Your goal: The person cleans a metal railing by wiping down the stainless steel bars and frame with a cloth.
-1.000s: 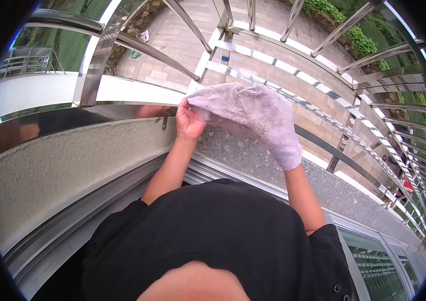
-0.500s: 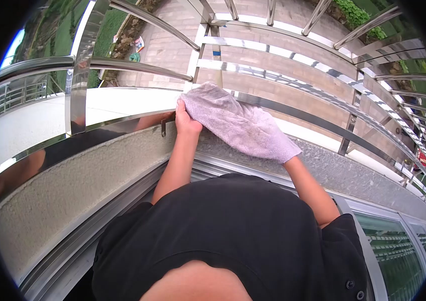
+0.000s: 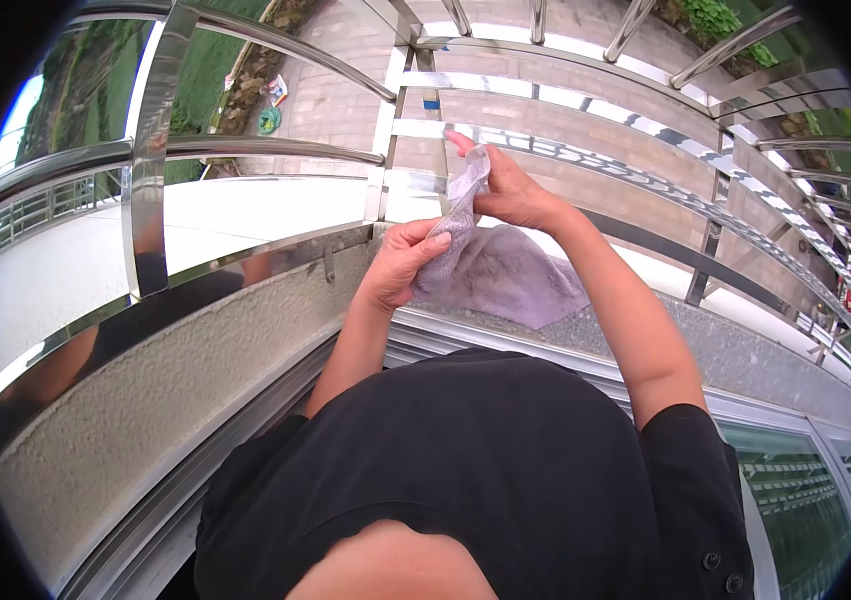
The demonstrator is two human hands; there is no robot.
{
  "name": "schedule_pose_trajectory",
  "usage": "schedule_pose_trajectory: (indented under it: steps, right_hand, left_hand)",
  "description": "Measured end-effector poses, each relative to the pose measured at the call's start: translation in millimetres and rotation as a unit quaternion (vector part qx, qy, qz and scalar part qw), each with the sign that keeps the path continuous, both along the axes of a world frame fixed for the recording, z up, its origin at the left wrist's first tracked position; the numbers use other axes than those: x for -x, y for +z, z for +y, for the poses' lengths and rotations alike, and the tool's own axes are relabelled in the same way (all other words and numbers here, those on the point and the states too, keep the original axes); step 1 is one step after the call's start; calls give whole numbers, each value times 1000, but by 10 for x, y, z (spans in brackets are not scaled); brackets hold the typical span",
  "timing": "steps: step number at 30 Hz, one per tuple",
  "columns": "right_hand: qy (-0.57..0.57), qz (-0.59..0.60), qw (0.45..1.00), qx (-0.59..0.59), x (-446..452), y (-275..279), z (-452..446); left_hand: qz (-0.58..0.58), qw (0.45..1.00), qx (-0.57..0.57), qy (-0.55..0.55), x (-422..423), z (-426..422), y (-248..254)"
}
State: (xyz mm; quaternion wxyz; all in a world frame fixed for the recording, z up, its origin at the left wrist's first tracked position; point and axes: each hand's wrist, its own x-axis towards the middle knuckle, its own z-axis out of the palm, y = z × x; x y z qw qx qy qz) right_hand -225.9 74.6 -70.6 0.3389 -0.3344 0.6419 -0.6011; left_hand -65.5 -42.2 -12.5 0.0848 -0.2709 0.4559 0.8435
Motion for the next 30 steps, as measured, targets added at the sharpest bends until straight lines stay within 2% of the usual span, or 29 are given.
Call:
schedule_pose_trajectory:
  steps: [2,4,5,8,10,11,13,15,16,17,18,20,21,24,25,30]
  right_hand:
    - [86,-201,975,-36,-13,-51,-245]
    - [175,-338,920,-89,4,-132,-454]
    - [74,-369,926,-22,-92,-170,-580]
    - [-37,-316,947,-34,20,-488,-1085]
    - [-58,-109,977,-173,58,-640,-1448]
    - [-69,-2,969,-237,47,-672,-1606]
    - [-44,106,952,-283,18,-513,-1805]
    - [-28,232,919,-317,-41,-521,-2041]
    - [7,268,927,-264,-51,-605,-2066]
    - [41,302,929,-210,-57,-686,-2083]
    - [76,334,927,-156,-61,-749,-2087]
    - [116,343,917,-167,-47,-875,-2036]
    - [136,334,918,-166,-33,-889,-2010]
    - [153,343,915,-145,-4,-790,-1916]
    - [149,342,917,-142,-20,-778,-1882]
    - [78,342,928,-123,-124,-875,-1822]
  left_hand:
    - [21,995,7,101,-6,-41,-86]
    - [51,973,-24,225,14,-147,-126]
    - [50,955,-19,292,42,-198,-145]
    - [-49,901,80,423,55,-392,-587]
    - [-72,872,156,458,112,-519,-1011]
    - [-96,857,208,462,143,-596,-1227]
    - [-154,824,317,443,245,-694,-1411]
    - [-203,733,504,410,320,-688,-1450]
    - [-225,674,589,384,351,-677,-1426]
    - [-264,714,550,344,372,-637,-1398]
    - [-258,698,590,312,372,-630,-1435]
    - [-248,661,664,247,339,-581,-1497]
    - [-263,644,705,135,276,-559,-1451]
    - [-230,610,758,-13,54,-481,-1378]
    - [-203,591,781,-1,6,-473,-1405]
    - [-164,610,773,56,37,-464,-1465]
